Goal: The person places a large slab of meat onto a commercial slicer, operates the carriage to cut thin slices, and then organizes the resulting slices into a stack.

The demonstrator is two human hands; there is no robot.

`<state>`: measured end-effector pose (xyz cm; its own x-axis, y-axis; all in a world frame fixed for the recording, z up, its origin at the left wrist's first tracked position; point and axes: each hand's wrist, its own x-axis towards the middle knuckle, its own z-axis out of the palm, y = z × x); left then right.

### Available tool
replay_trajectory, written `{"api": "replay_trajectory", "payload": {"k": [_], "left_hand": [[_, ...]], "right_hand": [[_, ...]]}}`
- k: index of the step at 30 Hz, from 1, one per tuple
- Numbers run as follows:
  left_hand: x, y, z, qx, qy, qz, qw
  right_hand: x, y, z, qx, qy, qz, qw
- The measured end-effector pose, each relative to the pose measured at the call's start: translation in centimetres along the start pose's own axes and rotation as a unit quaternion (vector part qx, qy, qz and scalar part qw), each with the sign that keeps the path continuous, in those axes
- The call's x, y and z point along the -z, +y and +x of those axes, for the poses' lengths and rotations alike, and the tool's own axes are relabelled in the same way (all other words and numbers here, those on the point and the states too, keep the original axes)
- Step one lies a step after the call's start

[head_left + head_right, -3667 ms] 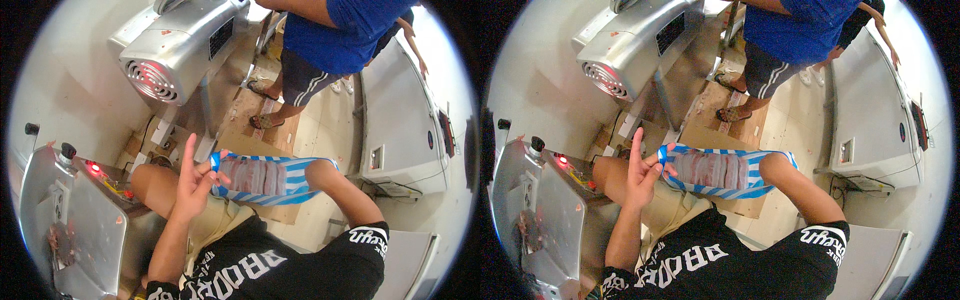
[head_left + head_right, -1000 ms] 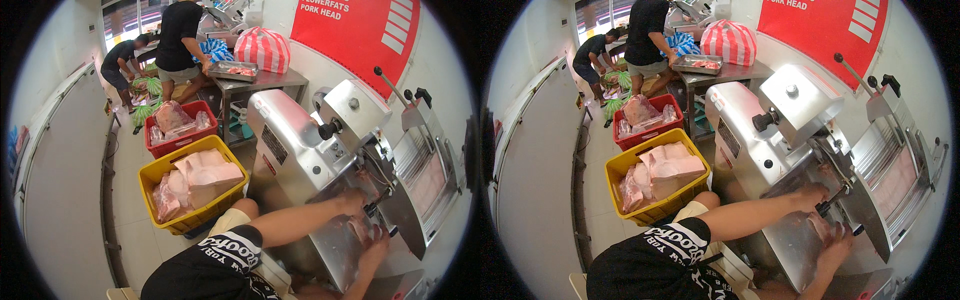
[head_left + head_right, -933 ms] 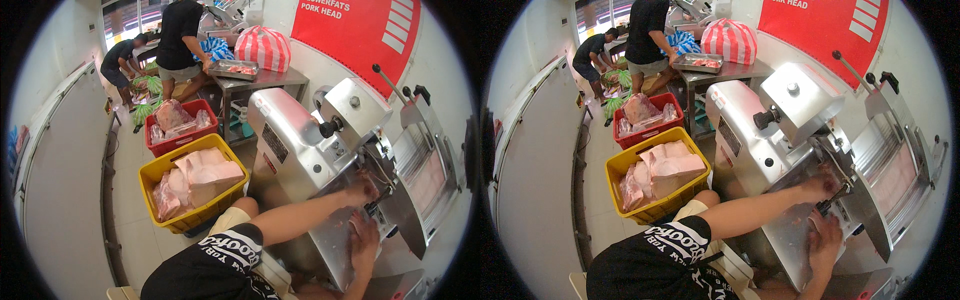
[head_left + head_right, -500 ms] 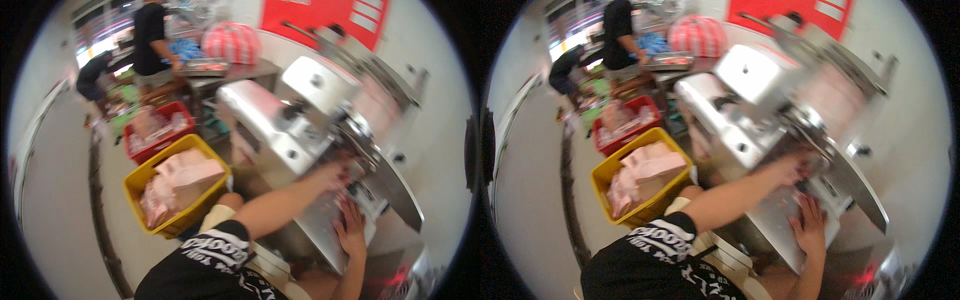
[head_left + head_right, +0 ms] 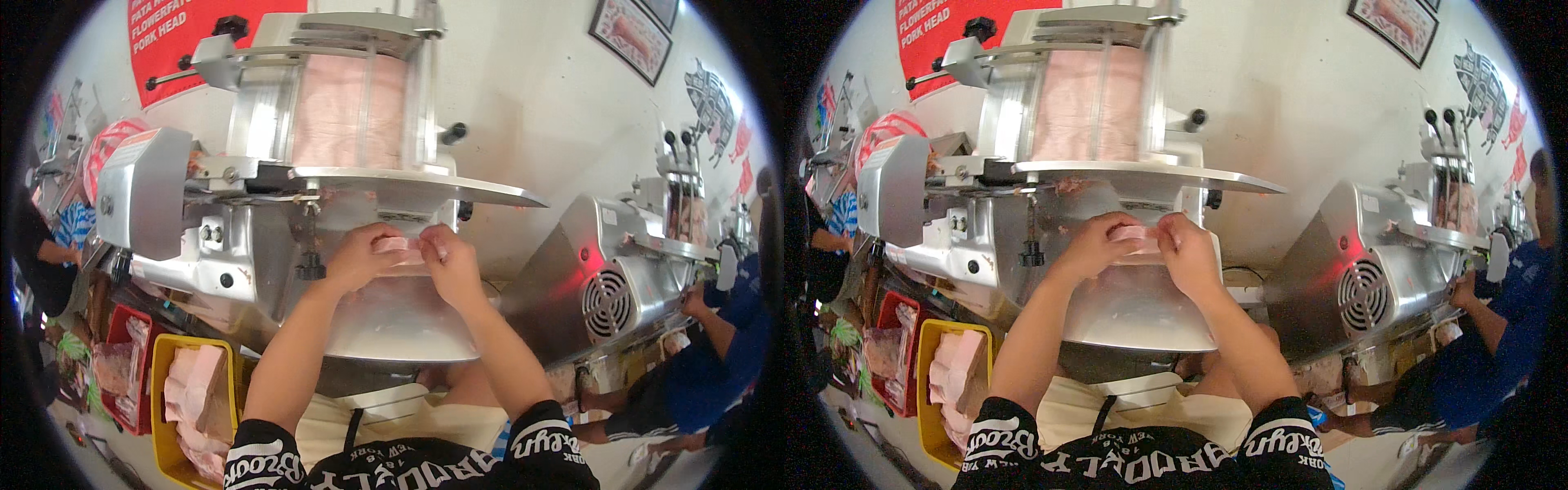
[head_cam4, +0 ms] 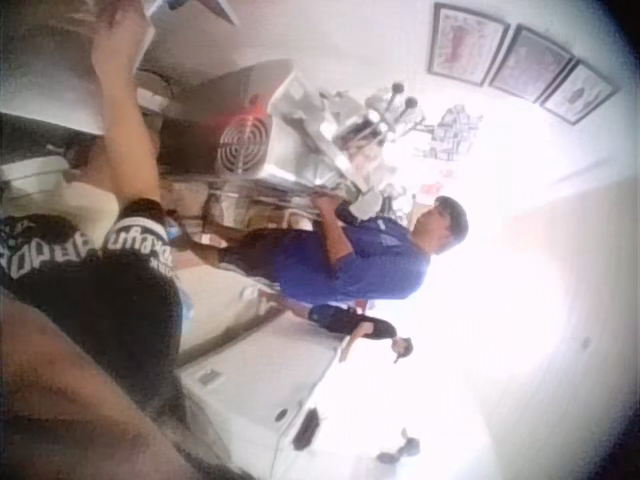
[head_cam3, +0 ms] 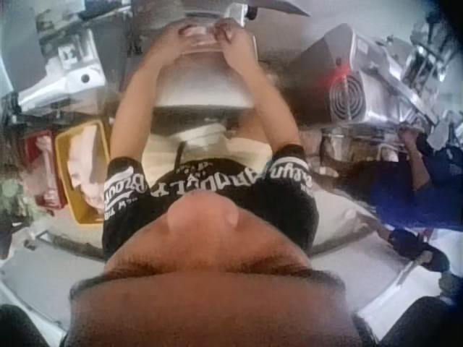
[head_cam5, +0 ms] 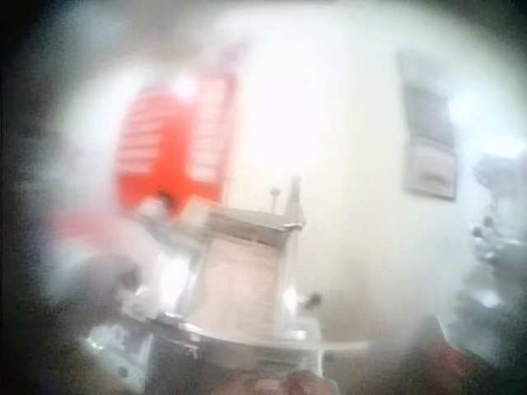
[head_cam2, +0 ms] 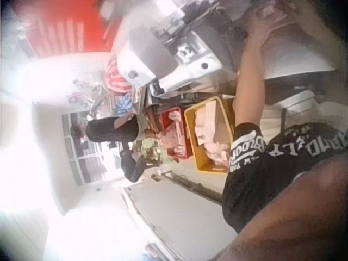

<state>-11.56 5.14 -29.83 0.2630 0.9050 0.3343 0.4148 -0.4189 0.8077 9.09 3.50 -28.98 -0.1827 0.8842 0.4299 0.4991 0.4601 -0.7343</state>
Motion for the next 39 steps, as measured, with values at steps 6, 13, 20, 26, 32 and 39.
{"api": "replay_trajectory", "payload": {"k": [6,13,20,26,32,39], "left_hand": [[3.0,-0.3,-0.6,0.037,0.009,0.185,0.982],[4.8,-1.6,2.1,0.114,0.196,-0.650,0.726],[5.1,-2.9,2.2,0.150,0.069,-0.732,0.661],[4.5,-3.2,0.4,0.181,0.152,-0.573,0.784],[3.9,-1.5,0.1,0.252,0.072,-0.422,0.868],[0.2,1.5,-0.3,0.056,-0.046,-0.071,0.995]], "right_hand": [[0.9,-0.5,-1.2,0.059,0.018,-0.330,0.942],[-0.9,0.0,-3.0,0.138,-0.187,-0.311,0.922],[-0.8,-0.1,-2.8,0.121,-0.205,-0.294,0.926],[-0.7,0.5,-2.1,0.101,-0.177,-0.226,0.953],[-0.7,-0.7,-0.3,0.018,-0.033,0.137,0.990],[0.1,-0.8,-0.3,0.047,0.006,0.083,0.995]]}}
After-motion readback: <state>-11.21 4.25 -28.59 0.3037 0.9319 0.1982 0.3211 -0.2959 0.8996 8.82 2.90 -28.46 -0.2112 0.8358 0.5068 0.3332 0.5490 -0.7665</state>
